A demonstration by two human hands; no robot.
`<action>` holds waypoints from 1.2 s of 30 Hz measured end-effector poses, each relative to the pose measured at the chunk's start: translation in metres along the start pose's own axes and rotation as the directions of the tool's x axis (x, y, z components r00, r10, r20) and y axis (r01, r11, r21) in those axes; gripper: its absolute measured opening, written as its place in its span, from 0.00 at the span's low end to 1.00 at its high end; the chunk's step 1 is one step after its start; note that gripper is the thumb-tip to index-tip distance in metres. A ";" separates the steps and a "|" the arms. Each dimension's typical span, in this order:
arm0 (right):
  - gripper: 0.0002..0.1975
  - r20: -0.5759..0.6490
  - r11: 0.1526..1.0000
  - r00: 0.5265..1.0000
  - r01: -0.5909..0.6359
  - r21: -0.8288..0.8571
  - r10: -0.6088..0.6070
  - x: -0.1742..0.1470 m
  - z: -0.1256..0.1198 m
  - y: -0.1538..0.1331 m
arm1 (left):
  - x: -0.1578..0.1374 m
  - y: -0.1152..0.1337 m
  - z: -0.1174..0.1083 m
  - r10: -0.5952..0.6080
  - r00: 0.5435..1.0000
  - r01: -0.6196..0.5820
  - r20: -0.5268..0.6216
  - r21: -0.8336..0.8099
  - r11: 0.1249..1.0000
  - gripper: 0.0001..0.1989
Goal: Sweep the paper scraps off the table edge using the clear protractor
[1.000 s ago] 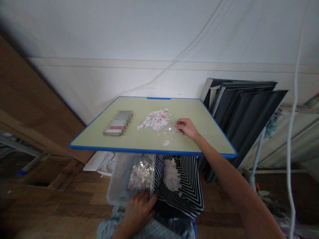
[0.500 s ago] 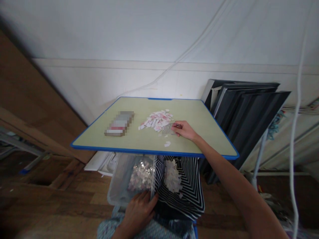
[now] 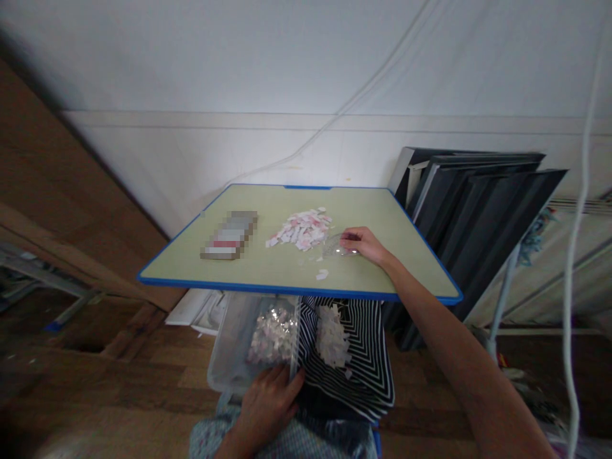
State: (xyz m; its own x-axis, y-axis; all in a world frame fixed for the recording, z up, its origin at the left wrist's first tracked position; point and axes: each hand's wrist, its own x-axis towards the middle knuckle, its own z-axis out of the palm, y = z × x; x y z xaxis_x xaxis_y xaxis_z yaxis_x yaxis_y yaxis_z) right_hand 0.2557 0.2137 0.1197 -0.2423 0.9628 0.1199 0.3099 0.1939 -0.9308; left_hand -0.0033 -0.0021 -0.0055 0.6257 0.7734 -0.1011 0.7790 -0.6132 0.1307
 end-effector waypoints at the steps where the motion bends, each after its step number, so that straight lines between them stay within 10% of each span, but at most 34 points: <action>1: 0.17 0.020 1.000 1.000 -0.010 -0.003 0.010 -0.001 -0.002 0.000 | 0.000 0.000 0.000 -0.005 1.000 0.005 0.005 0.002 1.000 0.21; 36: 0.16 0.380 0.994 0.921 -0.058 -0.089 0.087 -0.021 0.000 -0.020 | 0.000 0.000 -0.001 -0.013 1.000 0.014 -0.028 0.013 1.000 0.21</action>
State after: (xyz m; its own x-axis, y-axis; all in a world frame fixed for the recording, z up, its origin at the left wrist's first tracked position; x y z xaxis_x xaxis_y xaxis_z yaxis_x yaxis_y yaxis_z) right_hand 0.2547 0.1899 0.1359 -0.5458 0.8317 -0.1021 0.4036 0.1541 -0.9019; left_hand -0.0040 -0.0020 -0.0047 0.6140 0.7857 -0.0746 0.7879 -0.6047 0.1160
